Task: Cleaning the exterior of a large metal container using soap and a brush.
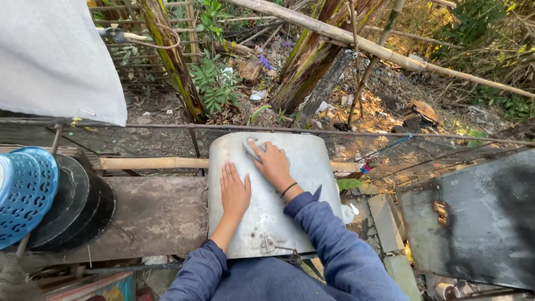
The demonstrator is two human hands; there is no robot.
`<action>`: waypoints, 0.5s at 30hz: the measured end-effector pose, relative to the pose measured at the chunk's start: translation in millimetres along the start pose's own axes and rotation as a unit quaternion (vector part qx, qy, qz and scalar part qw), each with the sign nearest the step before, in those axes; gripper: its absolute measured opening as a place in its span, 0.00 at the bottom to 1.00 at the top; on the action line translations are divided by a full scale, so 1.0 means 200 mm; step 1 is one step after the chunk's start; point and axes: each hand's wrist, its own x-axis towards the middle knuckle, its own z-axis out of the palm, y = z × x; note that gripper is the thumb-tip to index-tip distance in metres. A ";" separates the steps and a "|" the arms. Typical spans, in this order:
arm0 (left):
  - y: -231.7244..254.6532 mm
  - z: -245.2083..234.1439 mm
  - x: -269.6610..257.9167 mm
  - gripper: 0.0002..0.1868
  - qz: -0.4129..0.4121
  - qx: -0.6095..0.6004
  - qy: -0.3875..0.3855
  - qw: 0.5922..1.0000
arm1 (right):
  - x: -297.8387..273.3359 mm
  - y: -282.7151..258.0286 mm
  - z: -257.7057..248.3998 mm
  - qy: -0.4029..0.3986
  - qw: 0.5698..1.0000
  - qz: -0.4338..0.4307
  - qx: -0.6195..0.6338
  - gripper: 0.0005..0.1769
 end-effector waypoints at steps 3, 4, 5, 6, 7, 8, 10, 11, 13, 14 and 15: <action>0.01 -0.01 -0.02 0.38 0.004 0.009 -0.004 1.000 | 0.05 0.07 0.02 -0.001 0.998 0.065 -0.017 0.38; 0.01 -0.01 -0.01 0.38 0.008 0.008 -0.003 1.000 | 0.08 0.07 0.05 0.003 0.998 0.066 -0.019 0.38; 0.01 -0.01 0.01 0.38 0.010 0.007 -0.001 1.000 | 0.12 0.08 0.08 0.013 0.997 0.075 -0.028 0.37; 0.01 -0.01 0.00 0.38 0.010 0.006 -0.002 1.000 | 0.14 0.08 0.10 0.021 0.995 0.086 -0.037 0.36; 0.01 0.00 0.01 0.38 0.013 0.005 -0.003 1.000 | 0.13 0.06 0.09 0.023 0.995 0.088 -0.039 0.36; 0.01 0.00 0.01 0.38 0.013 0.001 -0.005 1.000 | 0.10 0.04 0.08 0.016 0.997 0.070 -0.033 0.36; 0.00 0.00 0.00 0.37 0.013 -0.003 -0.007 1.000 | 0.05 0.01 0.06 0.009 0.998 0.052 -0.027 0.36; 0.00 -0.01 0.00 0.37 0.014 -0.005 -0.008 1.000 | 0.02 0.00 0.04 0.007 0.999 0.039 -0.019 0.37; 0.02 -0.01 0.02 0.37 0.012 -0.010 -0.007 1.000 | 0.03 0.01 0.03 0.004 1.000 0.022 -0.013 0.38; 0.02 -0.02 0.01 0.37 0.013 -0.011 -0.006 1.000 | 0.04 0.01 0.03 0.005 0.999 0.049 -0.021 0.38; 0.03 -0.03 0.00 0.37 0.014 -0.012 -0.005 1.000 | 0.04 0.02 0.04 0.006 0.997 0.077 -0.028 0.37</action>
